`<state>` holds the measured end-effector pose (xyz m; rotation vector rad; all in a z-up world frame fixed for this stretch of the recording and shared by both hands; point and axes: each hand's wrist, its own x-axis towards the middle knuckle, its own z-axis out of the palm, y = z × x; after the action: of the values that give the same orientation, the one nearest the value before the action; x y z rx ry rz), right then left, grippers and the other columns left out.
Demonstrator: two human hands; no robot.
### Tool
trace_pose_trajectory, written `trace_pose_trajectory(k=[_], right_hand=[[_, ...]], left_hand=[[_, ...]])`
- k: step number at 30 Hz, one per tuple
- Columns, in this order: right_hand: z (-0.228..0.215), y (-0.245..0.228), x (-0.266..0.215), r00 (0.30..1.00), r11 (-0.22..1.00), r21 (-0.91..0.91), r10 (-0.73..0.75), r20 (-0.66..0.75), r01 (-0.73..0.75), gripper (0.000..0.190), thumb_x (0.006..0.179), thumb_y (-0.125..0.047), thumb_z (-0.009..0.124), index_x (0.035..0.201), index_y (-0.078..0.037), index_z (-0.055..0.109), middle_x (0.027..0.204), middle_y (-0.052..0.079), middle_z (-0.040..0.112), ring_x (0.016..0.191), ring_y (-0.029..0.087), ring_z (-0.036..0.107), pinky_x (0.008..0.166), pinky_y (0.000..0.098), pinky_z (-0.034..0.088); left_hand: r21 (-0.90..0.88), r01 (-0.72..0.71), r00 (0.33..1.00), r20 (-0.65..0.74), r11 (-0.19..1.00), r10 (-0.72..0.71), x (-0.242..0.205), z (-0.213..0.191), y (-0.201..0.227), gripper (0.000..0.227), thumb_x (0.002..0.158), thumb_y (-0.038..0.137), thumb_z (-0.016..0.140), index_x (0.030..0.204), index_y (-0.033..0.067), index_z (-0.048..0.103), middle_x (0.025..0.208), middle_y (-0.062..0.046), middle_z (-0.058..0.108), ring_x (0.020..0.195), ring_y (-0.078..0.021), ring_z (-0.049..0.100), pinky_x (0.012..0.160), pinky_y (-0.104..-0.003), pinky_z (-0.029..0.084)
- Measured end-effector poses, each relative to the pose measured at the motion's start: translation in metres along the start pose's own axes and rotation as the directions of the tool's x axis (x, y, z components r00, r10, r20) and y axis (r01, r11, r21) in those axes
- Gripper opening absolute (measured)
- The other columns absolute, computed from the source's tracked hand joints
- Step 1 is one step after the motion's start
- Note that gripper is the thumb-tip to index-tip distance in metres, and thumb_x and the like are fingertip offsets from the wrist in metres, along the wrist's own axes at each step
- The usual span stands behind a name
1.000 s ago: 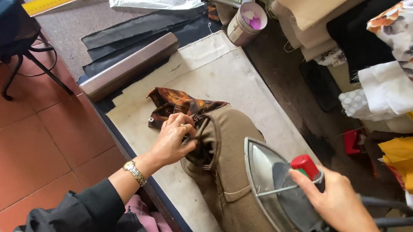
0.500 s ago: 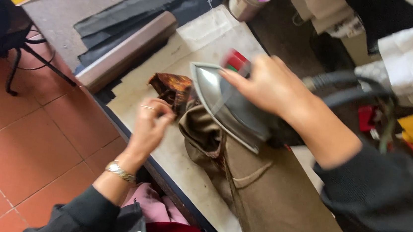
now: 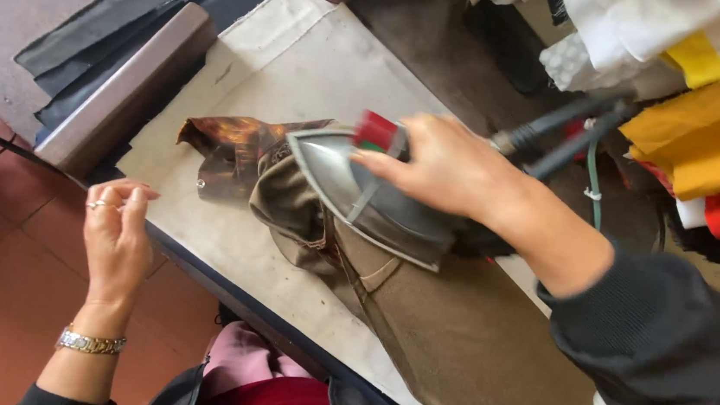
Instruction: The person irons a brown garment with a patterned hem on a work table. They repeatedly smooth the fabric with their hands, reposition the garment, and press it with a steam iron, focusing on different sections including the hem and body.
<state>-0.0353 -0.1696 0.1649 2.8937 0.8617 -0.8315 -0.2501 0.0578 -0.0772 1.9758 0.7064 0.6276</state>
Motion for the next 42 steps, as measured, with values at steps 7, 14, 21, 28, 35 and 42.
trace_pose_trajectory(k=[7, 14, 21, 28, 35, 42], right_hand=[[0.017, 0.092, -0.046, 0.969, 0.949, 0.208, 0.246, -0.01, -0.239, 0.041, 0.089, -0.051, 0.056, 0.087, -0.015, 0.074, 0.062, 0.001, 0.061, 0.057, 0.015, 0.054, 0.059, 0.0306, 0.041], [0.037, 0.204, -0.052, 0.853, 0.659, 0.59, 0.513, 0.101, -0.466, 0.062, 0.094, -0.047, 0.056, 0.056, -0.004, 0.032, 0.045, 0.009, 0.031, 0.034, 0.02, 0.029, 0.036, 0.0355, 0.027], [0.068, 0.266, -0.009, 0.843, 0.661, 0.584, 0.533, 0.078, -0.472, 0.061, 0.091, -0.053, 0.058, 0.057, -0.008, 0.034, 0.045, 0.008, 0.036, 0.034, 0.018, 0.031, 0.036, 0.0347, 0.03], [0.104, 0.279, 0.07, 0.86, 0.675, 0.612, 0.51, 0.018, -0.412, 0.054, 0.089, -0.052, 0.061, 0.064, -0.009, 0.041, 0.047, 0.009, 0.043, 0.036, 0.018, 0.036, 0.036, 0.0361, 0.037], [0.074, 0.272, 0.029, 0.848, 0.77, 0.416, 0.53, 0.005, -0.484, 0.051, 0.093, -0.052, 0.049, 0.107, -0.005, 0.061, 0.1, 0.012, 0.066, 0.075, 0.032, 0.067, 0.072, 0.0399, 0.048], [0.252, 0.482, -0.148, 0.719, 0.574, 0.797, 0.633, -0.287, -0.188, 0.039, 0.114, -0.03, 0.058, 0.119, 0.009, 0.061, 0.097, 0.027, 0.064, 0.078, 0.033, 0.06, 0.067, 0.0404, 0.049]], left_hand=[[-0.007, 0.041, 0.997, 0.073, 0.999, -0.041, -0.015, -0.003, -0.001, 0.022, 0.104, 0.016, 0.046, 0.095, 0.01, 0.065, 0.109, -0.004, 0.056, 0.109, -0.0181, 0.05, 0.09, -0.034, 0.039], [0.087, 0.149, 0.986, 0.056, 0.985, -0.154, -0.038, -0.018, -0.01, 0.024, 0.103, 0.016, 0.048, 0.096, 0.0081, 0.07, 0.107, -0.008, 0.059, 0.107, -0.0213, 0.053, 0.092, -0.036, 0.04], [0.127, 0.2, 0.979, 0.012, 0.972, -0.203, -0.067, -0.024, -0.026, 0.025, 0.107, 0.013, 0.047, 0.097, 0.0072, 0.069, 0.11, -0.006, 0.061, 0.112, -0.0205, 0.052, 0.098, -0.035, 0.037], [0.28, -0.008, 1.0, 0.015, 0.96, 0.004, -0.067, -0.024, -0.005, 0.023, 0.103, 0.011, 0.049, 0.094, 0.0071, 0.07, 0.103, -0.008, 0.065, 0.107, -0.0234, 0.054, 0.101, -0.036, 0.038], [0.216, -0.022, 0.991, 0.13, 0.976, -0.006, -0.034, 0.008, 0.024, 0.022, 0.098, 0.019, 0.052, 0.096, 0.006, 0.069, 0.101, -0.01, 0.062, 0.1, -0.0229, 0.055, 0.087, -0.034, 0.045], [0.075, -0.291, 0.913, 0.321, 0.954, 0.253, 0.033, 0.055, 0.064, 0.025, 0.1, 0.026, 0.049, 0.104, 0.0048, 0.062, 0.109, -0.011, 0.056, 0.105, -0.026, 0.052, 0.091, -0.039, 0.043]])
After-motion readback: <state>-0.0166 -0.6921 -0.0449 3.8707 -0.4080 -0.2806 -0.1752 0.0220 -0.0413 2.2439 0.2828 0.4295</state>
